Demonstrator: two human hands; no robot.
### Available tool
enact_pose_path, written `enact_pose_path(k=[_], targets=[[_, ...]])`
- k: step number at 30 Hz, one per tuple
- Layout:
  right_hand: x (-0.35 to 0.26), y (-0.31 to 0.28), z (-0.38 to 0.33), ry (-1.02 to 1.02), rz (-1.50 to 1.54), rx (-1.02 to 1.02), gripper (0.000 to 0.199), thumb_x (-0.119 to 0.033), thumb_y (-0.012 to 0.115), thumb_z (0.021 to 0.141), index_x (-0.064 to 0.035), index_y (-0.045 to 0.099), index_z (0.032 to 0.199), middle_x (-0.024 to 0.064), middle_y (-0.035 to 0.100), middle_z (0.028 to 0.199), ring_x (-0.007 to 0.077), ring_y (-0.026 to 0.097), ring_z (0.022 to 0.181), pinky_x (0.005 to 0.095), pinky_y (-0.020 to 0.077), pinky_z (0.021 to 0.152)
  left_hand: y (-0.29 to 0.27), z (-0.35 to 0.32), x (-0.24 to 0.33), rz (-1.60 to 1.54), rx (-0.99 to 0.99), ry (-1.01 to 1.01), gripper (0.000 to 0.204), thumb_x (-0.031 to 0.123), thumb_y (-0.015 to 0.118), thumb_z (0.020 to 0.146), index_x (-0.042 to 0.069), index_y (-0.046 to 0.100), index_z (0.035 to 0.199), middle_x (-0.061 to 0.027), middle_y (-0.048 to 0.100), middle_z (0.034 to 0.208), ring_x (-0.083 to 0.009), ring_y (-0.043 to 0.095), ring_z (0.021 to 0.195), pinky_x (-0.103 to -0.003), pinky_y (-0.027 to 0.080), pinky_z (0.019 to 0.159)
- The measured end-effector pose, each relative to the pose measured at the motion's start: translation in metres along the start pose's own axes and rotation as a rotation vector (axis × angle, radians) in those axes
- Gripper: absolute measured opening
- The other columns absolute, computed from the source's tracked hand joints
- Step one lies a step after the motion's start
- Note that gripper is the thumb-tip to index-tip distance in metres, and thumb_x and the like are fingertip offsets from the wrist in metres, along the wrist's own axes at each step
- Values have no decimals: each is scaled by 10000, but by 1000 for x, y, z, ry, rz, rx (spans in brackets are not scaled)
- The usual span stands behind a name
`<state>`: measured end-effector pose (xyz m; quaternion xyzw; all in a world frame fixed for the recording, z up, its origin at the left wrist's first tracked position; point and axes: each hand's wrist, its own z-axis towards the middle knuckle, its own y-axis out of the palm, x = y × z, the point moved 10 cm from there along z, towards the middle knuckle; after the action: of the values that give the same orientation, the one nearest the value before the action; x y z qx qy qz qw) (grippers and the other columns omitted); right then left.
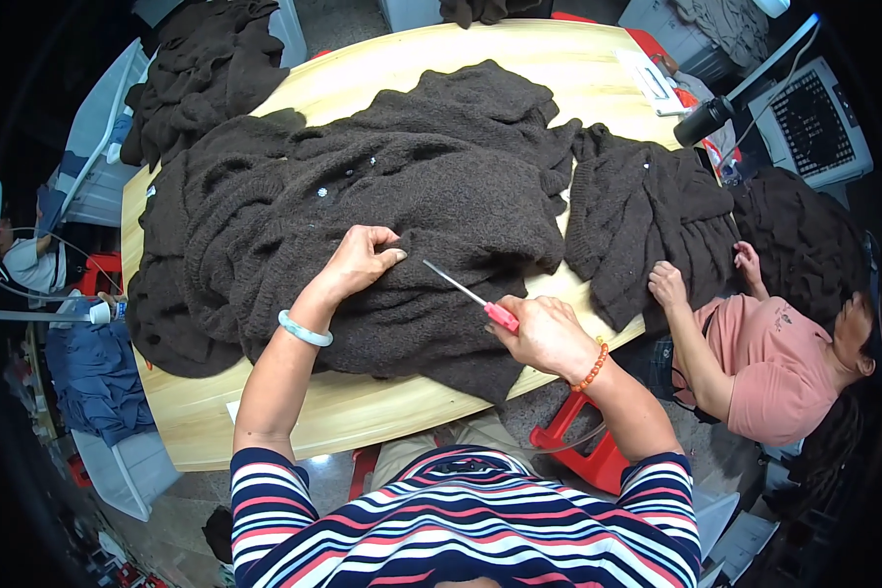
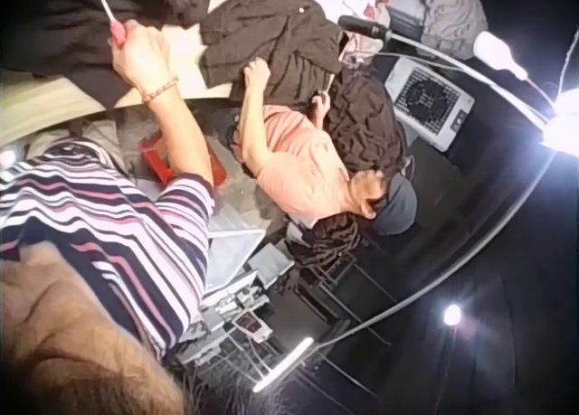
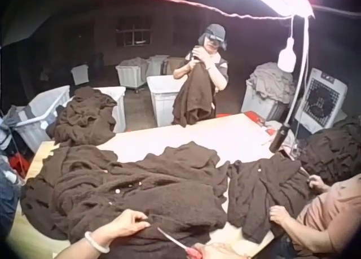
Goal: Trimming loose threads and excess fabric from brown fleece garments using scissors.
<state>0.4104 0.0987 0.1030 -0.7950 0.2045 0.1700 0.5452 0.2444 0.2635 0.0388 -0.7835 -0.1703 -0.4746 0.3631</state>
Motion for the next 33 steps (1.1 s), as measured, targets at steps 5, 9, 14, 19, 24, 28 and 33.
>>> enact_pose_path(k=[5,9,14,19,24,28,33], targets=[[-15,-2,4,-5,18,-31,246,-291,626,900,-52,659,953,215,680,768,404,675,801,500,519,764,-1,-9,-7,-91,35,-50,137,108,705,846,-24,709,882,29,621,707,-38,504,658,-231,430,614],[-19,-6,6,1,10,-20,261,-296,634,895,-43,662,952,220,680,774,410,671,820,501,518,775,3,-15,-6,-194,25,-60,95,84,691,868,-8,708,884,54,599,704,-20,480,645,-213,397,585],[-25,-4,5,-40,100,-34,250,-296,656,886,-57,658,960,213,677,780,415,664,814,494,521,757,-2,-21,-17,-234,62,-55,107,88,652,912,6,709,952,58,593,707,-13,488,635,-185,385,564],[-4,-11,3,-72,225,88,213,-248,666,888,-69,622,993,205,652,753,410,655,780,469,511,702,-16,-31,-27,-401,116,-80,266,87,598,944,1,631,1194,-13,648,899,-37,553,673,-188,462,606],[-3,-3,0,-69,184,98,215,-235,668,885,-58,616,996,207,648,745,414,651,756,469,511,694,-17,-31,-19,-275,85,-14,414,84,654,903,-11,561,1295,-60,648,1098,-24,546,687,-181,479,637],[-9,2,2,-8,47,10,242,-244,671,890,-27,618,983,223,643,752,424,640,763,474,500,701,-6,-20,-4,31,120,26,454,206,766,789,7,645,1179,-104,705,987,-117,594,661,-288,505,662],[-12,-1,2,-23,17,73,229,-276,651,896,-63,620,971,202,660,740,415,655,761,496,515,715,8,-2,-17,19,50,18,246,146,725,788,-17,705,971,-116,680,849,-175,614,703,-322,497,678]])
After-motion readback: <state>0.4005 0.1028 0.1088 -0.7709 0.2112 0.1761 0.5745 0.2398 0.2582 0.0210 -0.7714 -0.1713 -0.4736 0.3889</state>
